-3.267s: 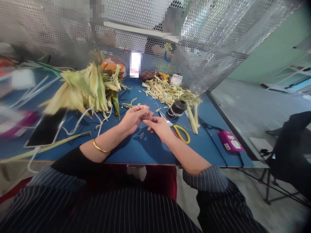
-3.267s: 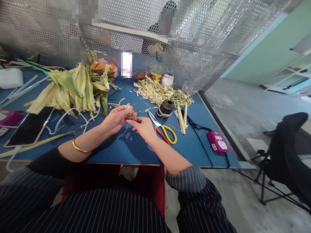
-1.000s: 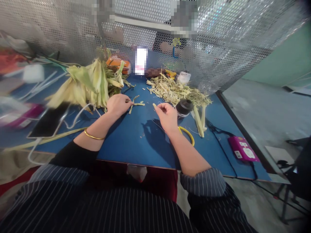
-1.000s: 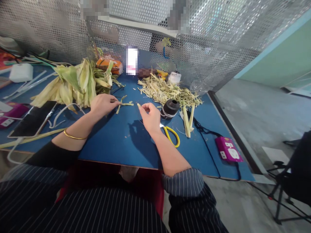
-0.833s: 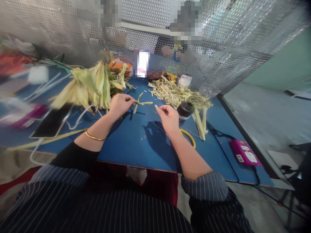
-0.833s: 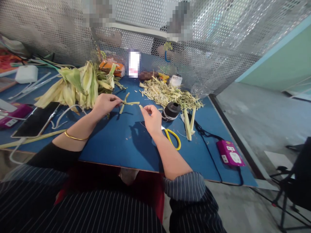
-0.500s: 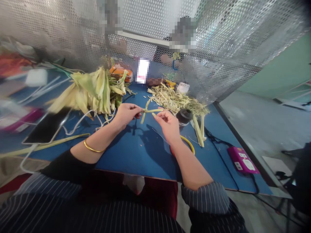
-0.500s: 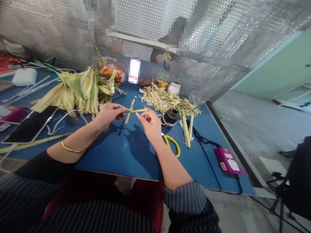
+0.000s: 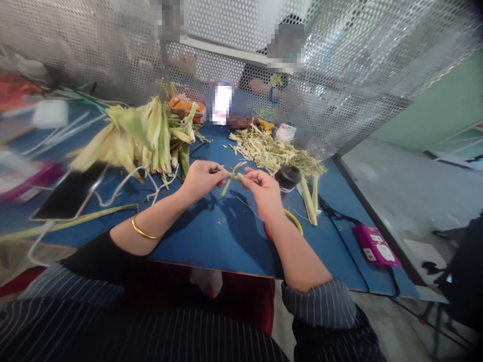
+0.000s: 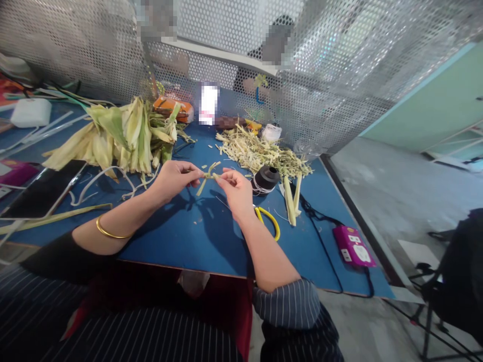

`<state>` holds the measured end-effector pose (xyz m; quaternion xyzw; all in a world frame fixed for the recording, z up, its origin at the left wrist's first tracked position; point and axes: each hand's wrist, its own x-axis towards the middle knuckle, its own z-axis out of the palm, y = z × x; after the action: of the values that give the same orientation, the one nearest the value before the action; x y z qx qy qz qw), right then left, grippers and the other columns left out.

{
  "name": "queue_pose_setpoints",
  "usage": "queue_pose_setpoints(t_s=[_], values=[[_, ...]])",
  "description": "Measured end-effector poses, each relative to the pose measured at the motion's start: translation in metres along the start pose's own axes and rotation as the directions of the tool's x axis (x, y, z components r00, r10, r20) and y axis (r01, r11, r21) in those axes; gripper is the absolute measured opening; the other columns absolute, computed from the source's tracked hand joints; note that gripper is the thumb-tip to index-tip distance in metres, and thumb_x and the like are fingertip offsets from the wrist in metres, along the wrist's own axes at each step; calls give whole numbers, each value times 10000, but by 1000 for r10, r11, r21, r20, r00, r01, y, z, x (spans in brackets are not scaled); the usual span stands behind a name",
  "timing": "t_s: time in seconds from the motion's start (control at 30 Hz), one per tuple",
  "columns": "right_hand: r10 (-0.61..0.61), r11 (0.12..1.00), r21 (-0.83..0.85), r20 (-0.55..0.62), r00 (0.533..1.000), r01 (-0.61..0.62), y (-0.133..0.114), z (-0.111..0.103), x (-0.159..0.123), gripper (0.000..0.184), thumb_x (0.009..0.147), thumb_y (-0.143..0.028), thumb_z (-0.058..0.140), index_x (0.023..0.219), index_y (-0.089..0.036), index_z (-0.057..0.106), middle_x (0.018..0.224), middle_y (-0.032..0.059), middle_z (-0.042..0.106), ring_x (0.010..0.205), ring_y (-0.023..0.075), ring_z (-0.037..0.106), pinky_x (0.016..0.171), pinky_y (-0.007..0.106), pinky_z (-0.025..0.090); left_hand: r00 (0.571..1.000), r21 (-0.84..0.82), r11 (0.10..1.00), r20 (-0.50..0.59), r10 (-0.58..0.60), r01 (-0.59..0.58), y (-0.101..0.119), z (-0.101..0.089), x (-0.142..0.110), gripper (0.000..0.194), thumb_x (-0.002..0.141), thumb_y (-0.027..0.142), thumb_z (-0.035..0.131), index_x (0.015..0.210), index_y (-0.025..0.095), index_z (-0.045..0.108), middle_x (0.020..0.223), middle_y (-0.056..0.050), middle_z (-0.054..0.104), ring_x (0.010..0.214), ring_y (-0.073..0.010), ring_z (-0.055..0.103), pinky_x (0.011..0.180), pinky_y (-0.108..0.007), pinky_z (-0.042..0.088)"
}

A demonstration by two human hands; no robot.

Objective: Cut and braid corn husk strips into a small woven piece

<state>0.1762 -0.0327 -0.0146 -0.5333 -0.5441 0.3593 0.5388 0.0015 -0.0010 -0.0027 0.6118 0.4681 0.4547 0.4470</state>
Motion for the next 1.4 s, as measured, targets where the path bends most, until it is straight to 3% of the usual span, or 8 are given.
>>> queue_pose_setpoints(t_s=[0.13,0.27,0.4,0.53,0.8,1.07,1.27,1.4], values=[[155,953,257,43,987,-161,0,0,1,244,643,-354,745,735,-186,595,1031,59,676,847,154,651,770,308,519,995,-167,982,52,-81,89,7,0,-2,159,689,287,705,614,147,691,557,-40,625,496,-95,524,520,-242,395],[147,931,334,29,989,-148,-5,2,-1,233,630,-332,775,722,-176,629,866,30,694,762,135,655,753,298,516,985,-212,965,101,-136,155,7,-3,-1,204,689,324,716,645,129,677,593,-33,624,512,-81,527,523,-227,395],[140,933,344,-83,987,-103,-7,3,0,241,603,-325,791,721,-178,641,770,12,691,717,133,648,777,314,516,981,-334,923,36,-189,191,4,2,-4,388,676,386,743,962,135,672,737,-36,681,573,-88,577,536,-211,403],[131,934,347,-107,986,-86,-6,4,1,232,604,-328,783,711,-180,638,812,18,701,710,134,642,781,325,521,992,-308,943,73,-107,125,3,13,-12,566,629,353,792,1129,133,644,812,-45,712,669,-107,607,622,-226,444],[52,962,269,-41,998,-39,-6,8,-5,189,657,-315,753,706,-177,633,837,24,695,720,135,637,773,336,514,980,-438,877,114,-166,199,0,17,-12,329,708,351,736,917,96,717,922,-113,729,754,-165,682,730,-295,540],[-108,994,21,-16,994,109,-2,5,-8,175,750,-362,676,751,-195,624,909,41,691,808,155,641,820,351,516,941,-347,878,193,-277,329,8,9,-11,323,762,362,706,979,123,708,783,-92,734,599,-130,665,568,-224,515],[-136,988,77,-4,991,136,-9,6,-11,145,748,-330,686,742,-203,616,910,33,683,810,154,645,825,354,523,861,-473,730,383,-334,493,0,2,-1,197,814,275,661,956,151,714,703,-41,701,575,-99,644,578,-198,531],[-18,986,166,20,1000,15,-11,5,-9,143,711,-298,711,720,-193,615,833,24,687,751,153,642,801,365,526,818,-522,645,476,-324,559,-2,1,0,176,825,249,645,967,164,706,656,-25,680,550,-97,628,589,-212,544]])
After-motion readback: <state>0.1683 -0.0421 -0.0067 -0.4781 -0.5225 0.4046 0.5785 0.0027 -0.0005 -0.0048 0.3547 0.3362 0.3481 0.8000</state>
